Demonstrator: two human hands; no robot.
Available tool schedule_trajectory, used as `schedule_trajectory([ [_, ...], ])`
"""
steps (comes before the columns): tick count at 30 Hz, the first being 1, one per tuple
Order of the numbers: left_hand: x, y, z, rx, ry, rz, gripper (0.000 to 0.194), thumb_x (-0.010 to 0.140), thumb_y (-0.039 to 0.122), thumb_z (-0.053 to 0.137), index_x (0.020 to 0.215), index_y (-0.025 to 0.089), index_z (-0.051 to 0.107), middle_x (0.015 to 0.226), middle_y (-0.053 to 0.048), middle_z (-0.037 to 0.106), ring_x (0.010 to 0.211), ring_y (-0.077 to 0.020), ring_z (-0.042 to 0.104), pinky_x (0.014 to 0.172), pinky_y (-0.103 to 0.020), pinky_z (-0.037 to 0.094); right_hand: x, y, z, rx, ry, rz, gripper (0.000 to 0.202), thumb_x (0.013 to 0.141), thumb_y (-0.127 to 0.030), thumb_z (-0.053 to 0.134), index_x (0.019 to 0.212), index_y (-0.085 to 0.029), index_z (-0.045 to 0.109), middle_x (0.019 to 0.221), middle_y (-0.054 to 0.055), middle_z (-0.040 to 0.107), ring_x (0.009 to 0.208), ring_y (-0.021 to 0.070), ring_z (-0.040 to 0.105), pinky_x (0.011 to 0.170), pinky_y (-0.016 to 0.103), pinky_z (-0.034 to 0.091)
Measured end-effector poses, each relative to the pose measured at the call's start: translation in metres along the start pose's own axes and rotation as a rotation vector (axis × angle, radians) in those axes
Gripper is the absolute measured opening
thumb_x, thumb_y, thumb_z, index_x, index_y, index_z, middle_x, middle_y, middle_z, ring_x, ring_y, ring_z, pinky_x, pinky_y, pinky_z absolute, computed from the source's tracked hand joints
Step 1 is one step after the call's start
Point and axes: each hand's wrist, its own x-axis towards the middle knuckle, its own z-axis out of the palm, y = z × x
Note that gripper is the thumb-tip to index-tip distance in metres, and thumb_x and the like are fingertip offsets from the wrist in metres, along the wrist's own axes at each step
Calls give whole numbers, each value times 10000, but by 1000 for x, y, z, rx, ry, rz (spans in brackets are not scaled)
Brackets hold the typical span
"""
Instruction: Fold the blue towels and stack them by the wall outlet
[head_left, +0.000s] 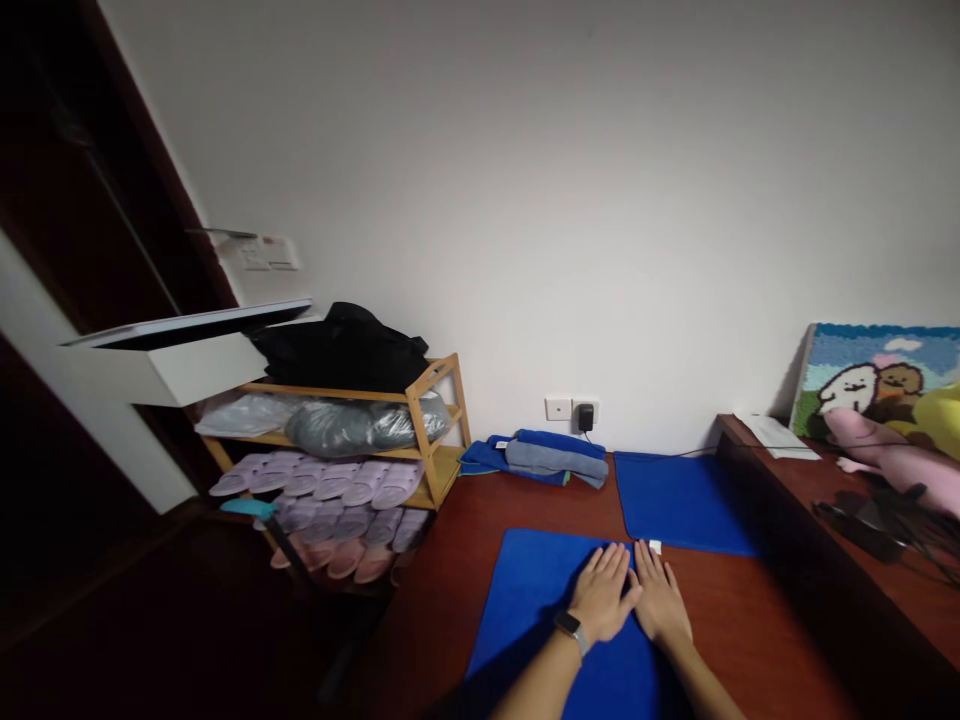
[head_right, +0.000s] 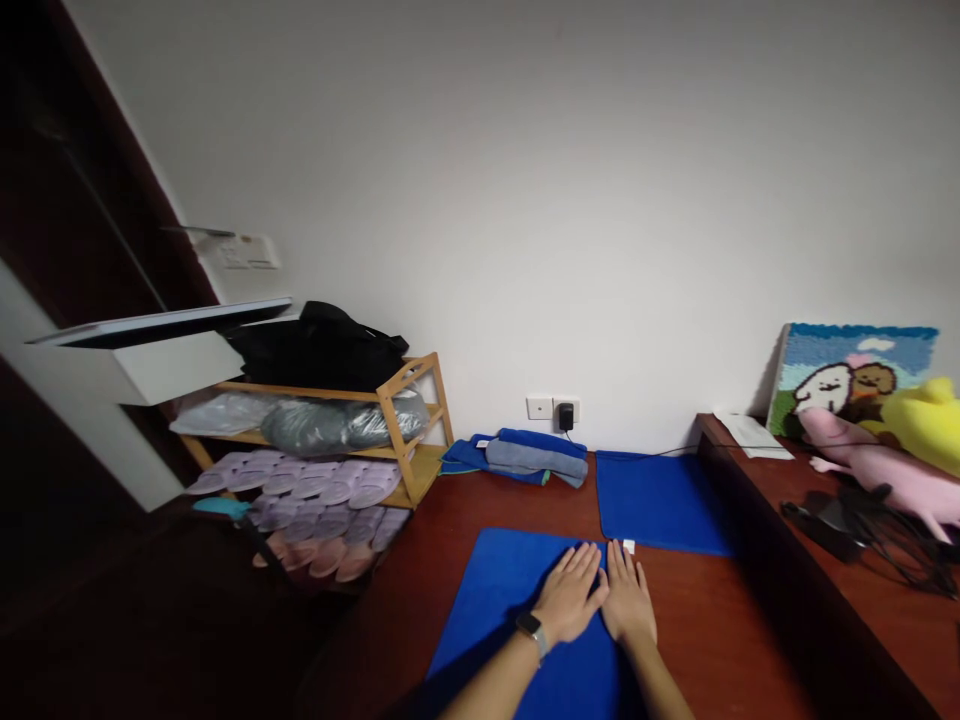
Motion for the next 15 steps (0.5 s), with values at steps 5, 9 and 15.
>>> schedule_trajectory([
  [5,-8,-21,1,7,-19,-116,681,1056,556,139,1636,204,189,1666,-66,310,1547,-215,262,1277,-427,216,2,2,4,6,8,26,719,1001,-479,96,1624,-123,145,1702,20,137,1577,203,106,1283,426,106],
  [9,-35,-81,-32,71,-91,-286,713,1046,605,120,1632,208,203,1686,-54,254,1563,-213,202,1281,-445,185,1,0,2,48,14,37,727,1003,-504,76,1625,-132,140,1704,17,145,1577,198,103,1287,419,98],
  [15,-63,-149,-72,123,-91,-436,768,1038,638,124,1611,152,282,1664,-103,309,1550,-240,249,1271,-458,213,1,0,2,67,23,35,725,1008,-518,65,1625,-141,121,1704,2,126,1576,181,90,1291,408,70],
])
